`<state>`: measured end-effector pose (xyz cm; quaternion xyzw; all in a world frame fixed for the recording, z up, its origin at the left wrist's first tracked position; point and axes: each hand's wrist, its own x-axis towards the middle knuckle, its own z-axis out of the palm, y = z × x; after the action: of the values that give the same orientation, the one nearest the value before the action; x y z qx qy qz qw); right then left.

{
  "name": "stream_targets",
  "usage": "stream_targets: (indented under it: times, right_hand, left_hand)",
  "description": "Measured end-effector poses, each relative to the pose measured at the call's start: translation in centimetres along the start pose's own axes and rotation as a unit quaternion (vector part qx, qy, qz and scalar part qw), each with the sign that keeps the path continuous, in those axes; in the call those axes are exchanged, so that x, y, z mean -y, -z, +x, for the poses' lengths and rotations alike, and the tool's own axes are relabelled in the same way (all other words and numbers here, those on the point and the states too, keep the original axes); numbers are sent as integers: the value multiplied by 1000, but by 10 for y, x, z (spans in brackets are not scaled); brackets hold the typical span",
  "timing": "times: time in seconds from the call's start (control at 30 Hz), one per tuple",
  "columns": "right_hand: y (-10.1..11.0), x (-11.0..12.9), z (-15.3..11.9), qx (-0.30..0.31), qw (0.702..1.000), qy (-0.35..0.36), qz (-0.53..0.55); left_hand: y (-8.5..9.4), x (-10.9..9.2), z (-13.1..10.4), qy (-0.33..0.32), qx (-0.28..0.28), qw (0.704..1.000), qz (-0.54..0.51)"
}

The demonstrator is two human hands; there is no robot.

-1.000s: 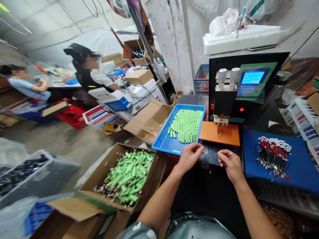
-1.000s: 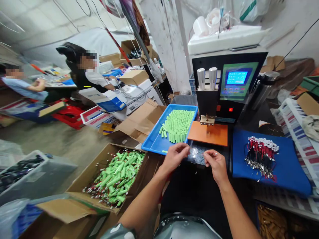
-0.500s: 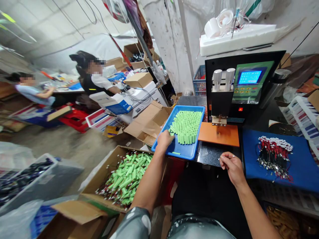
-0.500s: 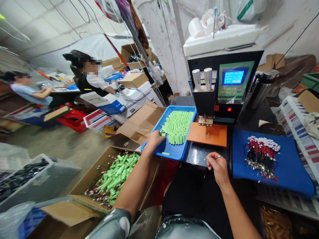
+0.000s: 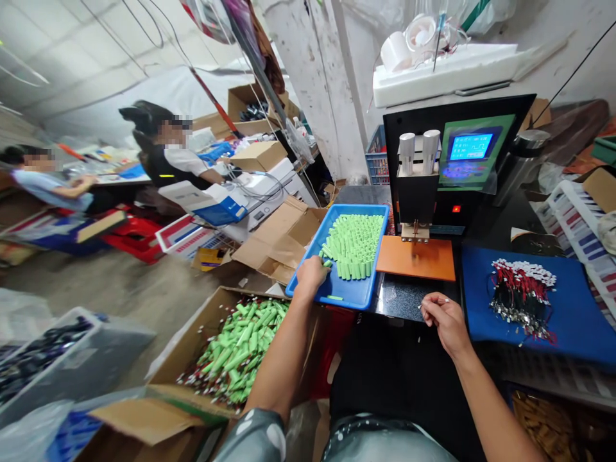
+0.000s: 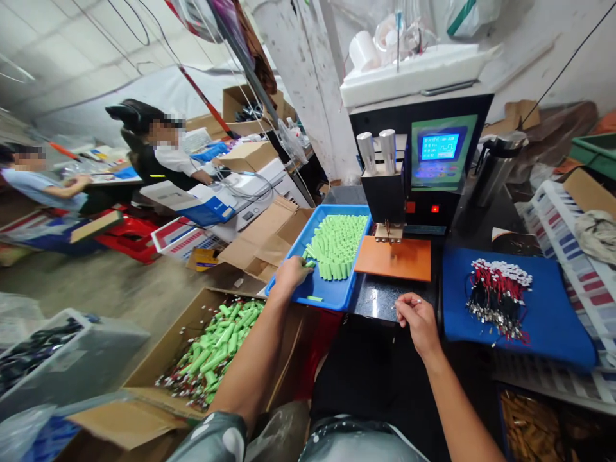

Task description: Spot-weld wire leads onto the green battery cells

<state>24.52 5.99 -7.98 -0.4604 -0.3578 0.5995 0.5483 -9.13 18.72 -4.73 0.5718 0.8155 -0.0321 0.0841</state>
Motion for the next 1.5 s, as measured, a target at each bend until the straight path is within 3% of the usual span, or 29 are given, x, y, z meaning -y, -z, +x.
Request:
stream_targets:
  times: [0.17,0.37,0.43,0.53,0.6,0.67,0.77,0.87,0.97,1.07,1.17,1.5]
  right_hand:
    - [0,0,0,-3,1000,-9,0]
    - [1,-1,-2,-4,1000,-7,0]
    - [3,-1,-3,-8,1000,-6,1]
    - [6,0,-5,-13,1000,-5,0]
    - [8,1,-5,-16,1000,-3,-1]
    - [8,2,-4,-19,1000,-2,-2]
    - [6,3,-2,-21,1000,-3,-1]
    - [4,4,-3,-16,1000,-1,0]
    - [5,3,-4,-17,1000,3,-3]
    - [6,3,-5,-23,1000,2,-2]
    - [4,4,-5,-24,1000,1,2]
    - [-1,7,-1,-21,1000,3,5]
  left_hand:
    - [1,-6,-4,-6,8,999,44]
    - [1,-9,-5,-51,-28,995,76]
    - [2,-5,-6,-74,-43,995,60]
    - [7,-1,-12,-106,-110,987,-42]
    - [13,-5,-20,-124,-154,965,-170]
    - [20,-20,-30,-164,-157,921,-316]
    - [27,-59,-42,-233,-96,840,-481]
    - [25,-102,-45,-271,-34,804,-529]
    - [18,-132,-38,-292,-19,802,-521]
    - [11,-145,-29,-285,-42,818,-498]
    - [5,-148,-23,-275,-49,829,-484]
    - [2,-141,-26,-281,-31,819,-498]
